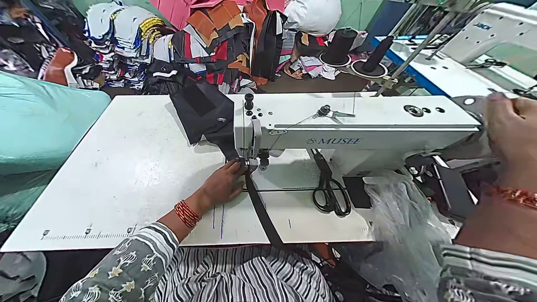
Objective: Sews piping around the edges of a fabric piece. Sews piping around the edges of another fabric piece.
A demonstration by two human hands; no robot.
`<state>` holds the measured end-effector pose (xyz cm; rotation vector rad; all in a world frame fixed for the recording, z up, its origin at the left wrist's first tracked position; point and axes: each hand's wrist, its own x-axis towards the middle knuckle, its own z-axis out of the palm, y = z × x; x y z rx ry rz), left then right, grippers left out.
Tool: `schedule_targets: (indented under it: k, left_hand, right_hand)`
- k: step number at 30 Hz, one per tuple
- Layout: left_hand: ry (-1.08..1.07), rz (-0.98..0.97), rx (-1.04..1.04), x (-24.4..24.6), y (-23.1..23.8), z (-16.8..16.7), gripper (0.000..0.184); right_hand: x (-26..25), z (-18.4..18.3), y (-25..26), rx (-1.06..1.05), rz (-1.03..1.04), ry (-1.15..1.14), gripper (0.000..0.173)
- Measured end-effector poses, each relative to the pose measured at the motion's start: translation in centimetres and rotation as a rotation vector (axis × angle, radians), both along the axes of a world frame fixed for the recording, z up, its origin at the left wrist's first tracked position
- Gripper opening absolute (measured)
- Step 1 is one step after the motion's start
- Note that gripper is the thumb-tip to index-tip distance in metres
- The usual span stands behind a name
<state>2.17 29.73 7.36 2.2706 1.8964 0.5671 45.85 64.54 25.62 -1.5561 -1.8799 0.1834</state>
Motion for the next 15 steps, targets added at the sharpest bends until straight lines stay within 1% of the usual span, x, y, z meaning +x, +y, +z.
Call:
schedule_targets:
  k: [1,2,4,5,7,9,10,12,15]
  left_hand:
    - [0.004,-0.002,0.001,0.0,0.0,0.0,0.047]
    - [0.01,-0.003,-0.001,0.0,0.0,0.0,0.047]
    - [0.012,0.0,-0.006,0.0,0.0,0.0,0.047]
    - [0.01,0.001,-0.007,0.0,0.0,0.0,0.047]
    - [0.011,0.001,-0.051,-0.1,0.0,0.2,0.048]
    - [0.01,-0.006,-0.029,-0.2,0.1,0.1,0.048]
    - [0.003,-0.01,-0.01,-0.1,0.1,0.0,0.047]
    - [0.009,-0.011,-0.017,-0.1,0.1,0.1,0.047]
    - [0.011,-0.01,-0.029,0.0,0.0,0.1,0.049]
  right_hand:
    - [-0.7,1.1,-0.2,-0.043,0.019,-0.065,0.081]
    - [-1.3,1.9,-0.6,-0.07,0.02,-0.086,0.078]
    - [-1.6,1.6,-1.2,-0.047,0.002,-0.051,0.073]
    - [-1.2,0.7,-1.2,0.001,-0.001,-0.005,0.071]
    - [-0.6,-2.2,-1.7,0.15,-0.012,0.129,0.064]
    - [-0.6,-6.0,-2.6,0.318,-0.033,0.327,0.053]
    - [-0.7,-7.6,-2.9,0.369,-0.03,0.43,0.05]
    - [-0.9,-10.0,-3.4,0.381,-0.017,0.568,0.048]
    - [-0.7,-11.6,-3.8,0.33,0.018,0.621,0.05]
